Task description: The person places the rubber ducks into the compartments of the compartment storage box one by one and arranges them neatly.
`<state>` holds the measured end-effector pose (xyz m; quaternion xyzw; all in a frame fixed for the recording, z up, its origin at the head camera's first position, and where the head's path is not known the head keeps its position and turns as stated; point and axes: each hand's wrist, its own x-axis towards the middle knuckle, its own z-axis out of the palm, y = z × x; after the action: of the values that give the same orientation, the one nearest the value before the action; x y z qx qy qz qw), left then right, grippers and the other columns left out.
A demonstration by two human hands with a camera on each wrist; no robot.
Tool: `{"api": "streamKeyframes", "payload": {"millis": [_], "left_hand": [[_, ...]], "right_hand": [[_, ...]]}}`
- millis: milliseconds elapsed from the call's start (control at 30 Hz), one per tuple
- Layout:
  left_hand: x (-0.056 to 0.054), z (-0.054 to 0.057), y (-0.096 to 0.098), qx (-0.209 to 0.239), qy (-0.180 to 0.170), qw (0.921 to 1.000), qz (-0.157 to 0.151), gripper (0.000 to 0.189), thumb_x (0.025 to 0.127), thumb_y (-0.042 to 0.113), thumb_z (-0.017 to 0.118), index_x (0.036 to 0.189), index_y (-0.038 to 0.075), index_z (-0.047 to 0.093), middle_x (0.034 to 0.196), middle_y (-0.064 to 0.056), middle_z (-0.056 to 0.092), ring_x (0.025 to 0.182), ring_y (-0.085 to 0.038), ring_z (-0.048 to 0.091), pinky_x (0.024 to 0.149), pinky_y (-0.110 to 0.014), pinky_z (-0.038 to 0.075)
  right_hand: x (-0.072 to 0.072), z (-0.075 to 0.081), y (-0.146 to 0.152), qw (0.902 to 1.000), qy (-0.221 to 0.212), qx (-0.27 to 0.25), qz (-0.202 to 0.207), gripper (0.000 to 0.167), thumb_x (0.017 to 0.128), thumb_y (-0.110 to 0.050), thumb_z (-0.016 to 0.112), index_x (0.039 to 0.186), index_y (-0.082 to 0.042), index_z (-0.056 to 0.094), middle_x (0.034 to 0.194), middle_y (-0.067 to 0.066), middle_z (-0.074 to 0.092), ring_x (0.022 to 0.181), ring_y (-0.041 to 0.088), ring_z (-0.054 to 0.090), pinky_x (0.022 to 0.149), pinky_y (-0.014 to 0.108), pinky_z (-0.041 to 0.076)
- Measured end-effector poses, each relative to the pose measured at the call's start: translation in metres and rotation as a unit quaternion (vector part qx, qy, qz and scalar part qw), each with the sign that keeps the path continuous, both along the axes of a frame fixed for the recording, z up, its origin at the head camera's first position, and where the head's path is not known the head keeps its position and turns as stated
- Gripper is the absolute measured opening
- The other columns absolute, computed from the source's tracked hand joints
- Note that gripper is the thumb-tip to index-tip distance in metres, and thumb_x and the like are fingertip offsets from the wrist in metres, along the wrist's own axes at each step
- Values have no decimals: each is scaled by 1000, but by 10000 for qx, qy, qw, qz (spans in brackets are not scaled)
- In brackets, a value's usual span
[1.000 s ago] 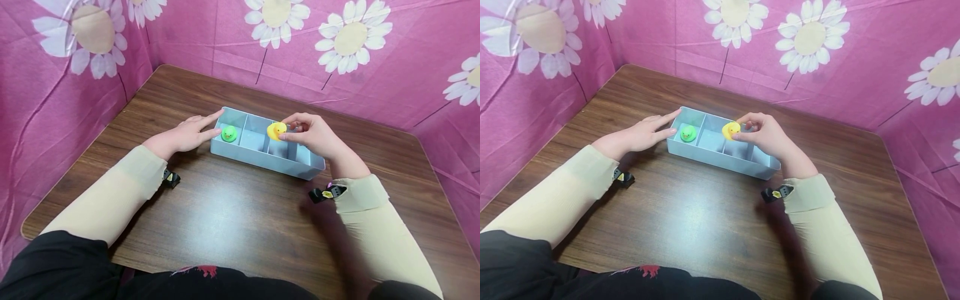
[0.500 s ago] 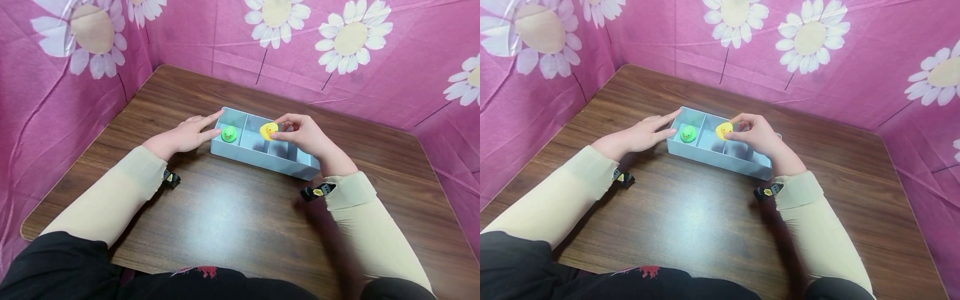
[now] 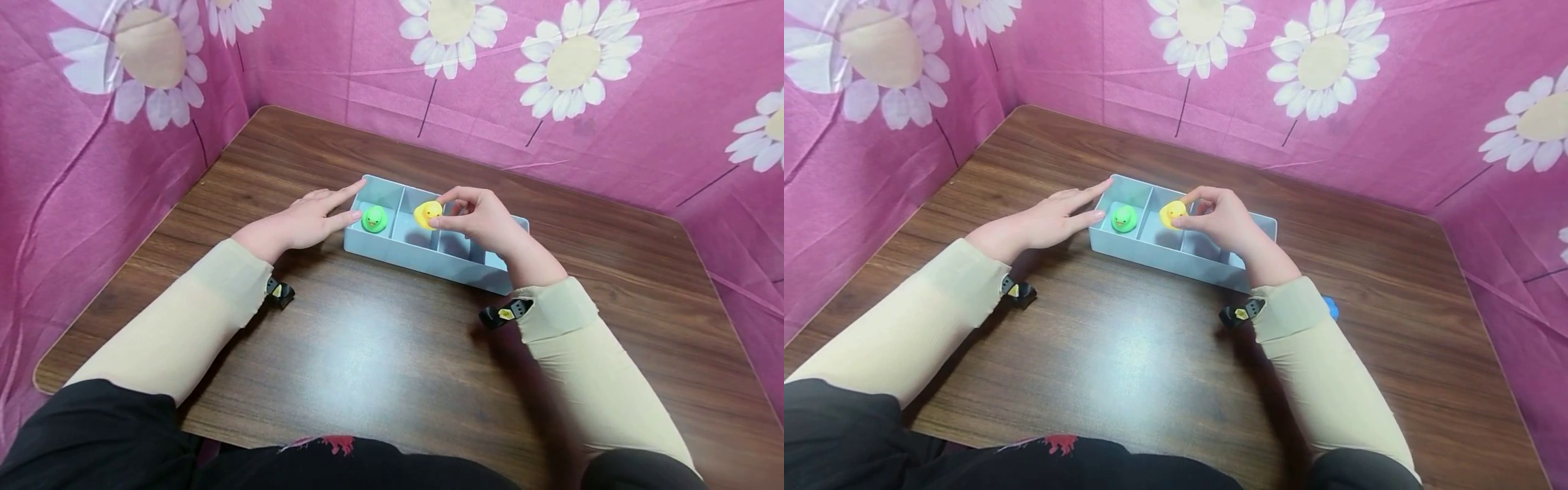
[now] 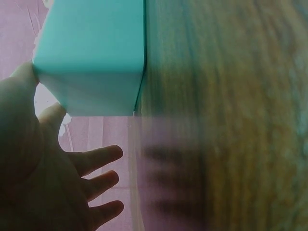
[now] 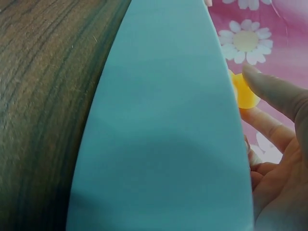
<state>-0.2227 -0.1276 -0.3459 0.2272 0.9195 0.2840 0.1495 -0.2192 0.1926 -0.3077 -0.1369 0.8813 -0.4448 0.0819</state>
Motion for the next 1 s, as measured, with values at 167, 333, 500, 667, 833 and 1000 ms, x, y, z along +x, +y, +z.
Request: {"api": "streamKeyframes", "payload": {"millis": [167, 333, 500, 667, 833, 1000], "left_hand": [[-1, -1, 0, -13, 14, 10000, 2, 66, 101, 63, 32, 157, 46, 4, 161, -11, 21, 146, -41, 12, 113, -63, 7], [-1, -2, 1, -15, 13, 10000, -4, 66, 100, 64, 32, 157, 45, 4, 161, -10, 21, 146, -40, 12, 113, -63, 7], [-1, -1, 1, -36, -3, 10000, 0, 66, 100, 64, 32, 157, 46, 3, 161, -9, 21, 146, -39, 12, 114, -62, 7], [-1, -1, 0, -43, 2, 10000, 9, 66, 100, 64, 32, 157, 46, 3, 161, -9, 22, 146, -40, 12, 114, -61, 7], [-1, -1, 0, -70, 1, 10000, 15, 66, 100, 64, 32, 157, 47, 2, 162, -8, 21, 146, -39, 12, 114, -61, 7], [-1, -1, 0, -31, 20, 10000, 4, 66, 101, 63, 32, 157, 45, 3, 161, -10, 21, 146, -41, 13, 113, -63, 7]], "right_hand": [[-1, -5, -3, 9998, -113, 157, -84, 35, 79, -25, 86, 109, -10, 75, 72, 6, 53, 58, 17, 42, 49, 26, 34], [-3, -11, -6, 9994, -215, 260, -88, 36, 79, -26, 86, 109, -10, 75, 69, 6, 49, 59, 18, 40, 48, 28, 30], [-5, -15, -11, 9987, -275, 417, -116, 36, 80, -29, 85, 109, -10, 76, 66, 3, 43, 61, 19, 37, 51, 29, 27], [-7, -16, -18, 9961, -277, 758, -344, 35, 79, -29, 85, 108, -11, 76, 65, 0, 39, 64, 19, 36, 54, 30, 27], [-5, -17, -26, 9930, -287, 1035, -490, 37, 78, -28, 86, 109, -10, 76, 68, 2, 43, 66, 19, 36, 55, 31, 28], [-4, -18, -31, 9902, -260, 1233, -607, 37, 79, -28, 86, 110, -11, 76, 74, 5, 48, 69, 20, 37, 56, 32, 28]]}}
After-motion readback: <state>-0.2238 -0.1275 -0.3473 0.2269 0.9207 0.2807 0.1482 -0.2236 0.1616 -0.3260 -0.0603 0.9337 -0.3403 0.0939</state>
